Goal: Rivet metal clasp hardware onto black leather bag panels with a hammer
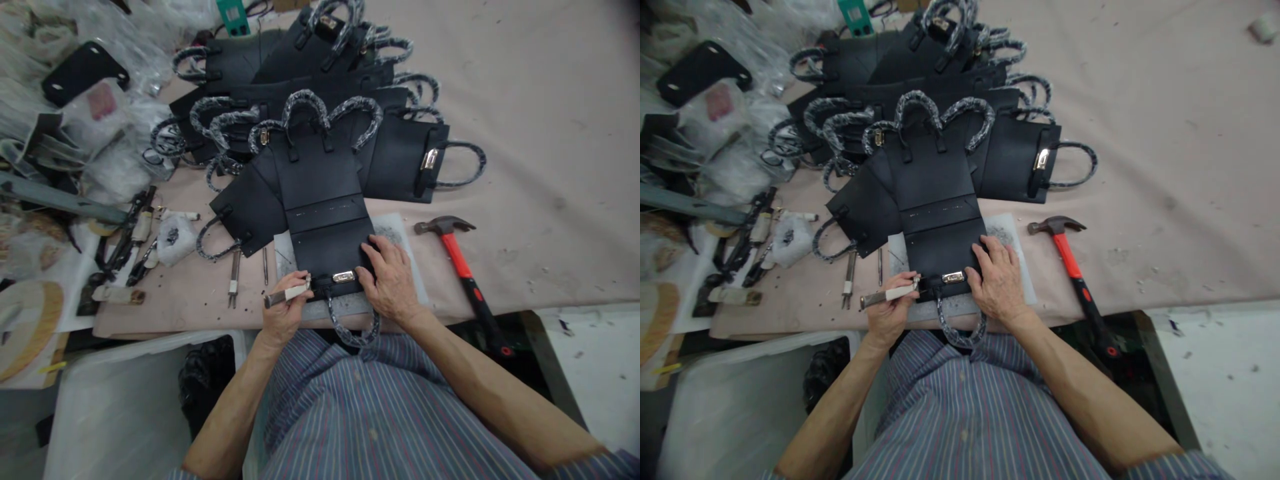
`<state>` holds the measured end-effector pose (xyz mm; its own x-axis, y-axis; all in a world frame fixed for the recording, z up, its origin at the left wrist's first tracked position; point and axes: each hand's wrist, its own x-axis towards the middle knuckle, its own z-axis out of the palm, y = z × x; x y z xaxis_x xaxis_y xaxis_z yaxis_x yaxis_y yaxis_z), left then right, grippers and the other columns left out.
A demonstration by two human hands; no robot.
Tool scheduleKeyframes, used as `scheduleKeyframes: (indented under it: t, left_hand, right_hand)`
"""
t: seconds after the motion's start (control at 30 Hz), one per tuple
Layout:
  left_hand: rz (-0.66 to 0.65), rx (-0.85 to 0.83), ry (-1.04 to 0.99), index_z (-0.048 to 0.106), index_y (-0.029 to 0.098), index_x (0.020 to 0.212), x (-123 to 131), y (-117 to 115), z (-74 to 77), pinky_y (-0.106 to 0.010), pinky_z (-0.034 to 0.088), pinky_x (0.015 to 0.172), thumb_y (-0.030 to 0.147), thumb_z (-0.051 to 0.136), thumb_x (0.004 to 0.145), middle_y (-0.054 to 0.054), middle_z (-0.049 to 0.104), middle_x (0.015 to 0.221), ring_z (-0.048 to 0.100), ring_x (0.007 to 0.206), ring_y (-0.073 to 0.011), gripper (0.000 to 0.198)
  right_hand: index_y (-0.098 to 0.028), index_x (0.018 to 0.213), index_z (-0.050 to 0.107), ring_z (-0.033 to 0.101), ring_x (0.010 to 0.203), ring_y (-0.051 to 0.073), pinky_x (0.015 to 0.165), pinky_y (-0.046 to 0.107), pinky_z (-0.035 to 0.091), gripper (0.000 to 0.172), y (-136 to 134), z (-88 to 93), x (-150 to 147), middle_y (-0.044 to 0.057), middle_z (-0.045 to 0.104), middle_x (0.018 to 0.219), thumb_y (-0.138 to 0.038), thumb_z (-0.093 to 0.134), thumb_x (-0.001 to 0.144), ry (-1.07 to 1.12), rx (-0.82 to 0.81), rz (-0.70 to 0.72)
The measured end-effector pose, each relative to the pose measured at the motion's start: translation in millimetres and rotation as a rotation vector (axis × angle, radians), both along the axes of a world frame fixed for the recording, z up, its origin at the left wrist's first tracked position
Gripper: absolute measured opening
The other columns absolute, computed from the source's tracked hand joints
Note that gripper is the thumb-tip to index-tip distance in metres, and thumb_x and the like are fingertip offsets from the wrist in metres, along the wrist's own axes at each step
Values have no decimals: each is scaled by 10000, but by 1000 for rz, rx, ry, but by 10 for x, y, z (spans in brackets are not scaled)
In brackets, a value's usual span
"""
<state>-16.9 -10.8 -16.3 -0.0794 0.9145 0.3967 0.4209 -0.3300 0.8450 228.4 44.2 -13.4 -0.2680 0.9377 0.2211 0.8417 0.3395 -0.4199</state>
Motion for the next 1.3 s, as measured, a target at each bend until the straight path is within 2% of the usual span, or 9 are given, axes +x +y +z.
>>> scheduleKeyframes:
  t: [0.3, 0.5, 0.77, 0.97, 1.13, 1.3]
  left_hand:
    - [-22, 48, 36, 658, 196, 1009, -4, 4, 11, -419, 614, 951, 206, 712, 918, -76, 750, 1099, 740, 1036, -214, 106]
    - [24, 42, 105, 655, 190, 1006, 16, -24, -16, -438, 616, 948, 245, 694, 937, -78, 751, 1054, 746, 1028, -224, 97]
    - [60, 106, 164, 651, 182, 1057, 64, -124, -28, -430, 615, 956, 160, 686, 929, -89, 745, 1120, 735, 1067, -218, 134]
    - [96, 103, 183, 654, 185, 996, 93, -146, -30, -424, 605, 972, 97, 657, 925, -55, 735, 1067, 726, 1078, -205, 113]
    - [94, 87, 196, 657, 189, 952, 95, -107, -28, -419, 608, 965, 129, 638, 942, -56, 738, 1039, 731, 1061, -208, 64]
    - [60, 68, 227, 645, 185, 1014, 73, -62, 2, -413, 606, 962, 179, 647, 949, -78, 744, 1086, 730, 1055, -210, 66]
  right_hand:
    - [-157, 1380, 543, 434, 1408, 345, 1200, 562, 275, 469, 1, -7, -5, 173, 490, 1504, -390, 479, 978, 2, -2, -8]
    - [-137, 1370, 551, 435, 1399, 349, 1197, 553, 281, 468, 7, 8, -4, 178, 486, 1501, -375, 483, 973, 3, 1, -3]
    - [-128, 1361, 559, 447, 1396, 353, 1188, 559, 297, 455, 10, 30, -2, 186, 498, 1494, -364, 492, 978, -3, 4, -2]
    - [-117, 1355, 568, 454, 1396, 339, 1202, 540, 283, 460, 13, 24, 2, 191, 508, 1486, -371, 494, 979, -5, 18, -5]
    - [-113, 1353, 570, 442, 1407, 341, 1202, 539, 281, 463, 11, 18, 2, 191, 498, 1496, -368, 500, 973, -4, 17, -7]
    - [-133, 1366, 558, 442, 1405, 347, 1193, 556, 283, 461, 9, 25, -3, 186, 496, 1501, -366, 499, 973, 15, 15, -5]
